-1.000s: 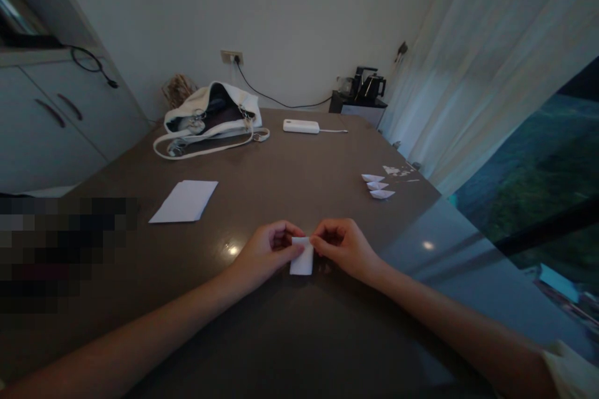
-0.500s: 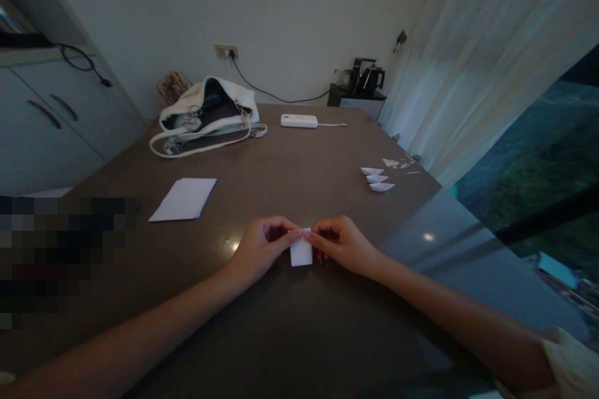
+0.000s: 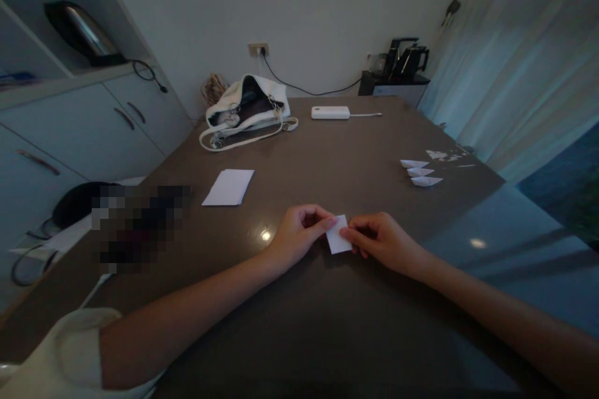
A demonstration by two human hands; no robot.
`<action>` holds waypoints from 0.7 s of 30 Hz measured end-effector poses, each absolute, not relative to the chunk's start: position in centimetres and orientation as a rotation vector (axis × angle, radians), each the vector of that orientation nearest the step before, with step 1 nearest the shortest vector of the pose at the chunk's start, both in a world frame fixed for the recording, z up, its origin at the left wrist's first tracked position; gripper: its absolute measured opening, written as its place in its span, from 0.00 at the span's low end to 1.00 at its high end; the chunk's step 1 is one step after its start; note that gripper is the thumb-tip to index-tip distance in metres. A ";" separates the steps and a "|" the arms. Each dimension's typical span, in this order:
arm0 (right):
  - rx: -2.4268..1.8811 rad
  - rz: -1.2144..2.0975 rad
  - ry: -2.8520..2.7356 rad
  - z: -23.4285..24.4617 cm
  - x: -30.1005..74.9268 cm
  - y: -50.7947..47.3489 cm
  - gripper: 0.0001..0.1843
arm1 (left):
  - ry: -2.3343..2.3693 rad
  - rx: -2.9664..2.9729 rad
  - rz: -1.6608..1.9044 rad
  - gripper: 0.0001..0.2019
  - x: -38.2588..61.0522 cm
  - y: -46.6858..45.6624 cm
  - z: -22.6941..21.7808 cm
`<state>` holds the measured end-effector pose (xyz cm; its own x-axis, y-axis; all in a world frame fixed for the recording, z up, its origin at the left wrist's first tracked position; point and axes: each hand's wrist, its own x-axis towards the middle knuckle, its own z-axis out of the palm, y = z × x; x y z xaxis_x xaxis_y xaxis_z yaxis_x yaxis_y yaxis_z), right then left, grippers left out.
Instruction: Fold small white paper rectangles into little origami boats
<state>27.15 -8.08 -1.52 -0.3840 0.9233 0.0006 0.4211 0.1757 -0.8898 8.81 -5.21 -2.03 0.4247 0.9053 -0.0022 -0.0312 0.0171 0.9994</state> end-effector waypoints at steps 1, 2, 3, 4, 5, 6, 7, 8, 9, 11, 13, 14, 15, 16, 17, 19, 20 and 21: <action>-1.264 1.156 -1.893 -1.5 27.1 -8.1 0.19 | 0.864 1.357 0.889 0.08 8.8 -5.2 -2.0; -1.259 1.169 -1.896 -1.5 27.1 -8.1 0.19 | 0.860 1.364 0.886 0.07 8.8 -5.2 -2.0; -1.250 1.195 -1.903 -1.5 27.1 -8.1 0.20 | 0.854 1.372 0.884 0.07 8.8 -5.2 -1.9; -1.240 1.228 -1.912 -1.5 27.1 -8.1 0.20 | 0.849 1.379 0.881 0.07 8.8 -5.2 -1.9; -1.232 1.263 -1.923 -1.5 27.1 -8.1 0.20 | 0.848 1.382 0.877 0.07 8.8 -5.2 -1.8; -1.233 1.285 -1.935 -1.6 27.1 -8.2 0.20 | 0.851 1.381 0.873 0.08 8.8 -5.2 -1.8; -1.242 1.286 -1.946 -1.6 27.1 -8.2 0.19 | 0.858 1.378 0.870 0.08 8.8 -5.1 -1.8; -1.257 1.271 -1.953 -1.6 27.1 -8.2 0.19 | 0.864 1.375 0.866 0.09 8.8 -5.1 -1.7; -1.273 1.246 -1.956 -1.6 27.1 -8.3 0.19 | 0.867 1.373 0.863 0.09 8.8 -5.1 -1.7; -1.296 1.225 -1.939 -1.6 27.0 -8.4 0.19 | 0.873 1.370 0.861 0.10 8.7 -5.2 -1.8; -1.280 1.291 -1.904 -1.6 27.0 -8.4 0.19 | 0.885 1.366 0.867 0.11 8.7 -5.2 -1.9; -1.264 1.327 -1.893 -1.6 27.1 -8.4 0.19 | 0.895 1.365 0.871 0.11 8.7 -5.2 -2.0; -1.252 1.347 -1.892 -1.7 27.1 -8.4 0.18 | 0.904 1.369 0.872 0.10 8.6 -5.2 -2.0; -1.248 1.341 -1.905 -1.6 27.2 -8.4 0.17 | 0.908 1.377 0.876 0.10 8.6 -5.3 -2.0; -1.252 1.310 -1.934 -1.6 27.3 -8.4 0.17 | 0.905 1.393 0.877 0.10 8.6 -5.3 -1.9; -1.270 1.201 -2.022 -1.4 27.4 -8.4 0.16 | 0.871 1.449 0.847 0.10 8.6 -5.3 -1.8; -1.274 1.146 -2.073 -1.3 27.4 -8.5 0.16 | 0.843 1.484 0.816 0.09 8.6 -5.3 -1.7; -1.272 1.102 -2.119 -1.3 27.4 -8.5 0.16 | 0.818 1.519 0.780 0.09 8.7 -5.3 -1.6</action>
<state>27.41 -8.50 -1.25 -0.4849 0.8739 -0.0346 0.5301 0.2623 -0.8063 8.66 -5.31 -1.58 0.5306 0.8472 0.0260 0.0655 -0.0716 0.9953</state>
